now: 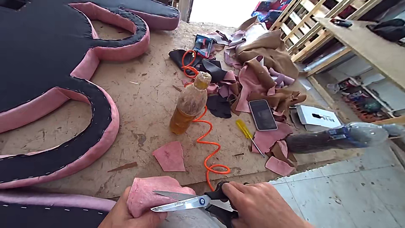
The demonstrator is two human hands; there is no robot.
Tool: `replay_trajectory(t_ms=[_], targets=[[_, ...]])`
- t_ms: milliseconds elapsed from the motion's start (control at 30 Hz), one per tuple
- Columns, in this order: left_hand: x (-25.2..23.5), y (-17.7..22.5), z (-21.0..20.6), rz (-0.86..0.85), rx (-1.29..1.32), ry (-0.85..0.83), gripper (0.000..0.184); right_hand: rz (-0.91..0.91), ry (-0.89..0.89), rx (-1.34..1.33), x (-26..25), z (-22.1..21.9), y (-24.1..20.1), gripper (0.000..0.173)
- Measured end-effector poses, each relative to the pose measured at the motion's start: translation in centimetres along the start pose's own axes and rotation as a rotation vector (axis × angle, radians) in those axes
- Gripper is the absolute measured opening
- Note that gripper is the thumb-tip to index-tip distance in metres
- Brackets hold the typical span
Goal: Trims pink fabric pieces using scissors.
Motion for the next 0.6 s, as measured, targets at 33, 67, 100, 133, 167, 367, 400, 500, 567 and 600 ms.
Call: replay_trajectory(t_ms=[33,67,100,133,167,367,400,500,567,600], targets=[[0.02,-0.03,-0.02,-0.01,-0.02,0.004,0.029,0.003,0.008,0.001,0.05,-0.18,-0.03,0.034],[0.06,-0.02,-0.05,-0.017,-0.021,0.01,0.029,0.004,0.015,-0.002,0.1,-0.31,-0.02,0.033],[0.1,0.01,-0.08,-0.015,-0.017,0.015,0.029,0.005,0.023,-0.006,0.14,-0.41,0.01,0.03],[0.18,-0.02,-0.1,-0.01,-0.008,0.018,0.029,0.01,0.029,-0.008,0.21,-0.52,0.02,0.027],[0.27,-0.09,-0.12,-0.005,0.0,0.013,0.029,0.014,0.038,-0.01,0.3,-0.63,0.05,0.024],[0.25,-0.07,-0.23,0.026,0.006,-0.022,0.023,0.0,-0.001,-0.026,0.46,-0.28,0.07,0.035],[0.22,-0.02,-0.23,0.031,-0.004,-0.024,0.022,0.001,0.0,-0.018,0.47,-0.27,0.05,0.035],[0.16,-0.02,-0.17,0.024,-0.016,-0.056,0.021,0.02,0.042,0.016,0.61,-0.38,0.17,0.028],[0.15,0.09,-0.13,0.017,-0.01,-0.072,0.022,0.019,0.053,0.017,0.59,-0.27,0.18,0.027],[0.17,0.11,-0.15,0.016,0.0,-0.078,0.023,0.012,0.056,0.013,0.58,-0.25,0.15,0.029]])
Point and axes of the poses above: each hand's wrist, its own x-axis away from the middle knuckle, its own z-axis out of the back of the hand, y = z × x, the point moved 4 cm from there along -x, towards the middle knuckle, and after that the axes turned 9 degrees about -y, right-handed, at the moved point
